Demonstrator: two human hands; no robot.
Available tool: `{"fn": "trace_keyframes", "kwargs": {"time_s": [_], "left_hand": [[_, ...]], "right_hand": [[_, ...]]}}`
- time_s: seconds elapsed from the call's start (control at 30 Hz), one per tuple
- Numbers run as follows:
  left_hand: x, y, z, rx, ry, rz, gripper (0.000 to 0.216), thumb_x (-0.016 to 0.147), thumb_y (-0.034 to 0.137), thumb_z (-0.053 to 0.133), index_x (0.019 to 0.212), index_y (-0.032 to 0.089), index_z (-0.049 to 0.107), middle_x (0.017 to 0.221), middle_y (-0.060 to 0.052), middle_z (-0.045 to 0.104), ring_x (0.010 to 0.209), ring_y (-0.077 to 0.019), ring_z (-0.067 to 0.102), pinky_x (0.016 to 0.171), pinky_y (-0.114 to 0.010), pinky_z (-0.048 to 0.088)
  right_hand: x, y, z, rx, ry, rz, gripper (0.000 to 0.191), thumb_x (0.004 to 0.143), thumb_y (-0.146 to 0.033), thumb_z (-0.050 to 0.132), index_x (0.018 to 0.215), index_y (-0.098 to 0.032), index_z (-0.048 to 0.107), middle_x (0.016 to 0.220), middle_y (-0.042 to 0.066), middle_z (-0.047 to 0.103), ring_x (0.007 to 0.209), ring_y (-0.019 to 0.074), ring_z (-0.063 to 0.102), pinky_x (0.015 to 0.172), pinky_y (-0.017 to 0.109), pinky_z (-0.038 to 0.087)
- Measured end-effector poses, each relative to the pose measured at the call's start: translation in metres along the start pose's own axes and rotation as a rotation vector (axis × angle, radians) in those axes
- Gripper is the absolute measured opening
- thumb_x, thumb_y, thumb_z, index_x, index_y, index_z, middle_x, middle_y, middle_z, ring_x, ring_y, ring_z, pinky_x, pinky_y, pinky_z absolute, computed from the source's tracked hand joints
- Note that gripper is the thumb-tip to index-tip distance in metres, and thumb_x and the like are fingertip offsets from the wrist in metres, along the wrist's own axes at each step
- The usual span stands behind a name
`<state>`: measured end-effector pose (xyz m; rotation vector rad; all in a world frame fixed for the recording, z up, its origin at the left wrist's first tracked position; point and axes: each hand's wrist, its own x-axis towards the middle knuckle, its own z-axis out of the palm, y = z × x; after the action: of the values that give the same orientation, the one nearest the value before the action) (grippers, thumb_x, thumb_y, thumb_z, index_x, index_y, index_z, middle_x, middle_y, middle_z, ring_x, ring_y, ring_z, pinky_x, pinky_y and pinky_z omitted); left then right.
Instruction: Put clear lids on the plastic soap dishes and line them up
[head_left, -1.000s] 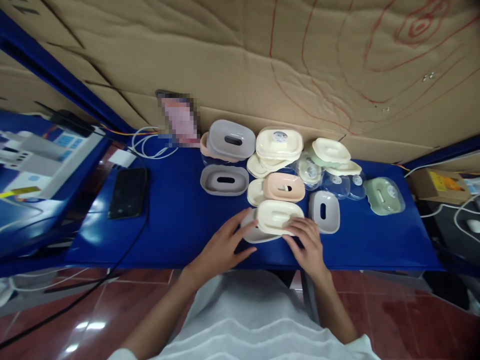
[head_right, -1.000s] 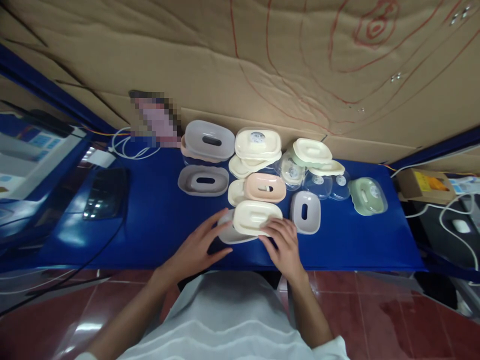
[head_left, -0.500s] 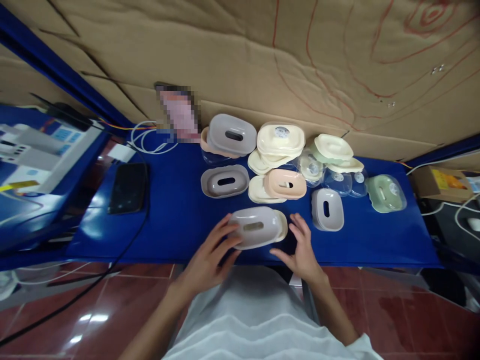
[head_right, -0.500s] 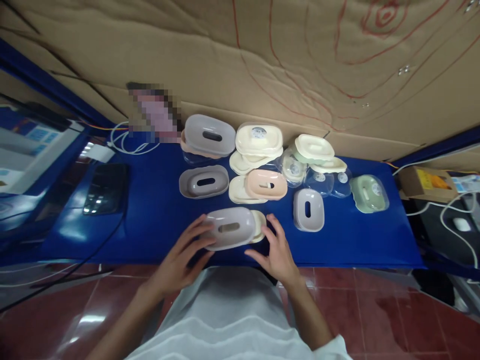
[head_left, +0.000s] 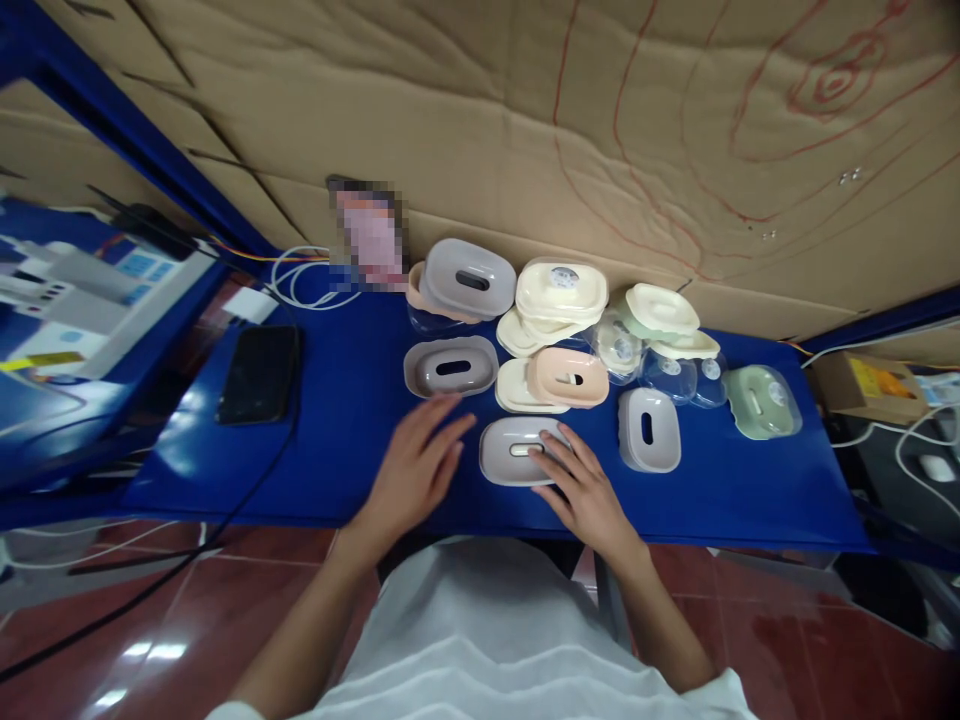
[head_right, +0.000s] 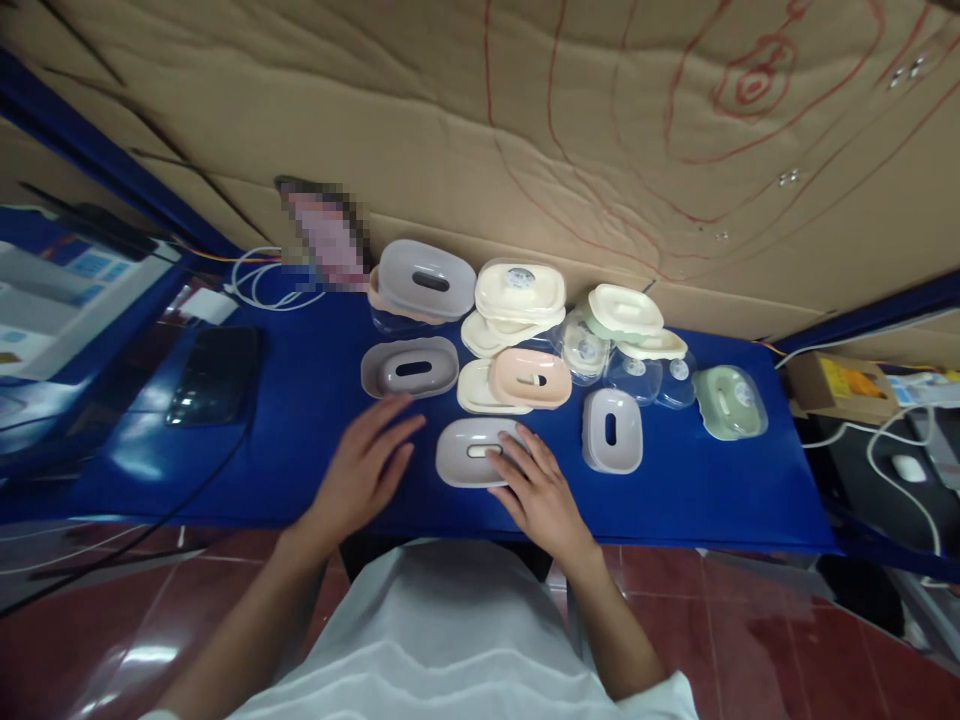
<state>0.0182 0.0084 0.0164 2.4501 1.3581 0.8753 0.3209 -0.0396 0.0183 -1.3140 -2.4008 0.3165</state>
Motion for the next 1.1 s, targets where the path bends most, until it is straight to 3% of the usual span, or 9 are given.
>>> {"fn": "trace_keyframes", "kwargs": {"time_s": [0.1, 0.2, 0.3, 0.43, 0.53, 0.7, 0.87, 0.97, 1.1], "left_hand": [[0.005, -0.031, -0.016, 0.166, 0.032, -0.178, 0.038, 0.105, 0.027, 0.057, 0.142, 0.024, 0.064, 0.163, -0.016, 0.054, 0.157, -0.0405, 0.042, 0.124, -0.069, 0.037], [0.002, -0.044, -0.030, 0.082, 0.072, -0.228, 0.021, 0.106, 0.033, 0.057, 0.117, 0.024, 0.072, 0.139, -0.011, 0.071, 0.139, -0.0329, 0.062, 0.119, -0.056, 0.048], [-0.011, -0.043, -0.041, -0.005, 0.137, -0.295, 0.020, 0.107, 0.038, 0.057, 0.114, 0.023, 0.069, 0.116, -0.007, 0.076, 0.114, -0.0255, 0.072, 0.105, -0.042, 0.057], [-0.029, -0.048, -0.044, 0.149, 0.172, -0.305, 0.021, 0.107, 0.040, 0.057, 0.112, 0.023, 0.068, 0.109, -0.009, 0.073, 0.108, -0.0292, 0.070, 0.099, -0.045, 0.056], [-0.029, -0.054, -0.042, 0.257, 0.164, -0.293, 0.022, 0.107, 0.036, 0.055, 0.115, 0.023, 0.070, 0.120, -0.013, 0.071, 0.117, -0.0332, 0.068, 0.102, -0.049, 0.054], [-0.014, -0.023, -0.029, 0.224, 0.231, -0.246, 0.036, 0.105, 0.025, 0.057, 0.140, 0.024, 0.064, 0.158, -0.018, 0.054, 0.145, -0.0392, 0.054, 0.115, -0.060, 0.045], [-0.009, 0.027, 0.003, -0.016, -0.068, 0.073, 0.033, 0.104, 0.033, 0.065, 0.137, 0.027, 0.064, 0.153, -0.012, 0.062, 0.147, -0.0341, 0.054, 0.117, -0.053, 0.050], [-0.013, 0.036, 0.018, -0.047, -0.076, 0.106, 0.026, 0.102, 0.028, 0.068, 0.128, 0.023, 0.067, 0.150, -0.013, 0.063, 0.155, -0.0360, 0.046, 0.119, -0.054, 0.051], [-0.017, 0.031, 0.024, -0.121, -0.029, 0.098, 0.031, 0.101, 0.019, 0.067, 0.132, 0.021, 0.064, 0.156, -0.017, 0.055, 0.157, -0.0352, 0.044, 0.121, -0.054, 0.052]], "right_hand": [[0.010, -0.013, 0.006, 0.010, 0.001, 0.013, 0.056, 0.107, -0.031, 0.064, 0.161, -0.029, 0.051, 0.164, 0.009, 0.055, 0.163, 0.0312, 0.033, 0.128, 0.057, 0.045], [0.018, -0.025, 0.015, 0.031, -0.012, 0.009, 0.065, 0.107, -0.035, 0.064, 0.167, -0.028, 0.041, 0.168, 0.011, 0.048, 0.164, 0.0312, 0.032, 0.129, 0.057, 0.043], [0.020, -0.030, 0.021, 0.041, 0.057, 0.027, 0.078, 0.106, -0.040, 0.064, 0.173, -0.026, 0.025, 0.174, 0.016, 0.038, 0.164, 0.0329, 0.030, 0.129, 0.059, 0.040], [0.017, -0.015, 0.012, -0.023, 0.143, 0.075, 0.077, 0.107, -0.040, 0.063, 0.173, -0.031, 0.024, 0.174, 0.014, 0.037, 0.163, 0.0345, 0.033, 0.129, 0.061, 0.038], [0.017, 0.009, -0.004, -0.101, 0.179, 0.169, 0.069, 0.110, -0.038, 0.056, 0.172, -0.031, 0.026, 0.173, 0.013, 0.041, 0.163, 0.0339, 0.034, 0.129, 0.062, 0.035], [0.034, 0.051, -0.029, -0.259, 0.214, 0.263, 0.053, 0.113, -0.026, 0.039, 0.167, -0.025, 0.040, 0.164, 0.013, 0.054, 0.156, 0.0312, 0.045, 0.127, 0.059, 0.033], [0.068, 0.082, -0.048, -0.414, 0.374, 0.438, 0.045, 0.113, -0.035, 0.043, 0.151, -0.017, 0.061, 0.152, 0.017, 0.064, 0.140, 0.0367, 0.059, 0.113, 0.057, 0.047], [0.090, 0.092, -0.052, -0.470, 0.321, 0.398, 0.053, 0.108, -0.047, 0.058, 0.152, -0.016, 0.061, 0.152, 0.018, 0.065, 0.137, 0.0401, 0.060, 0.113, 0.059, 0.046], [0.102, 0.098, -0.050, -0.451, 0.363, 0.344, 0.040, 0.109, -0.041, 0.059, 0.137, -0.016, 0.072, 0.138, 0.016, 0.074, 0.129, 0.0347, 0.065, 0.112, 0.053, 0.050]]}}
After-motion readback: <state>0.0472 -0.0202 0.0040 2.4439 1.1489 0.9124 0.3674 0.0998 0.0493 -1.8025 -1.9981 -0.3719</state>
